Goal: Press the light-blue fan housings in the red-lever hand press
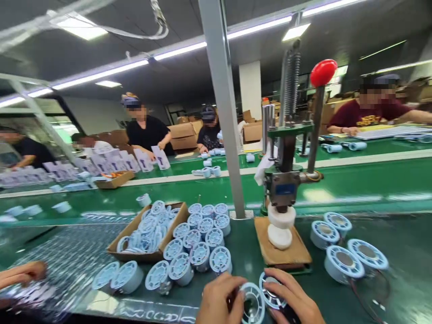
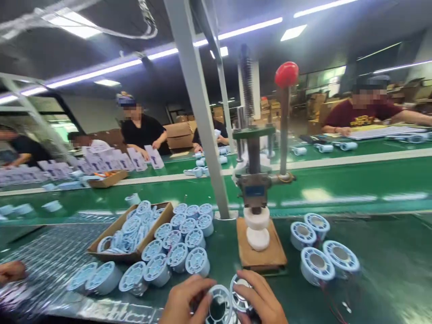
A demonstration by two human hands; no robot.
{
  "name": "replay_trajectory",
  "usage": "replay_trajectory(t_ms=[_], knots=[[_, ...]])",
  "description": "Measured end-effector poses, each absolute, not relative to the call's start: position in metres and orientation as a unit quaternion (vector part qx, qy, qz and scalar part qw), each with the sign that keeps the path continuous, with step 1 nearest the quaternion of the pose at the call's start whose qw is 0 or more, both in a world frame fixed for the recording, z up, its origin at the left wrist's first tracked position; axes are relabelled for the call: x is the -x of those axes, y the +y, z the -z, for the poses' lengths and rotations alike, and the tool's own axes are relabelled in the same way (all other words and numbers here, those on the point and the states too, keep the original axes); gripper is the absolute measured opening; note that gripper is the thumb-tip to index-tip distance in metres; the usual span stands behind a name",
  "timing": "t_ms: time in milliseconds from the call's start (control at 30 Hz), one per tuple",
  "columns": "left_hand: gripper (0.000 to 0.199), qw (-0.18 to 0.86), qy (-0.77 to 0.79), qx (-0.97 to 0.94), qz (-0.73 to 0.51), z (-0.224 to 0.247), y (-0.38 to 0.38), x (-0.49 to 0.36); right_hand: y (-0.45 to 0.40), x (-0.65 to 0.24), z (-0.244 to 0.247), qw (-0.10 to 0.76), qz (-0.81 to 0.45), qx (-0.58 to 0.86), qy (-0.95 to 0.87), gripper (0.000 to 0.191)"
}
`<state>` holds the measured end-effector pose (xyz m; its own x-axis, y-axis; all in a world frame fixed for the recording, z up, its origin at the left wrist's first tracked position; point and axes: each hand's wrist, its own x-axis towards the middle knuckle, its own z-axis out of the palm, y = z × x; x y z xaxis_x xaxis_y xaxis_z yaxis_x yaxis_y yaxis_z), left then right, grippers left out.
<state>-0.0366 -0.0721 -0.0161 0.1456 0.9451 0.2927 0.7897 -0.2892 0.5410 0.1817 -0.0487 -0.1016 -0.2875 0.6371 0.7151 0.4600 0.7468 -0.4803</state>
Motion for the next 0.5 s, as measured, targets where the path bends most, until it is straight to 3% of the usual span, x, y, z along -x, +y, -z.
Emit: replay_trajectory(t_ms=[133, 333, 500], knots=[[0.029, 0.032, 0.615, -0.732, -0.292, 0.067, -0.058, 0.007, -0.047, -0.211, 0.093, 0.448, -0.055, 0.356, -0.818, 0.033], [0.035, -0.028, 0.595, -0.763, -0.250, 0.074, -0.053, 0.020, -0.058, -0.240, 0.090, 0.460, -0.062, 0.394, -0.793, 0.029], [0.067, -0.053, 0.467, -0.860, -0.198, 0.081, -0.055, 0.035, -0.061, -0.239, 0.091, 0.474, -0.065, 0.422, -0.770, 0.046]])
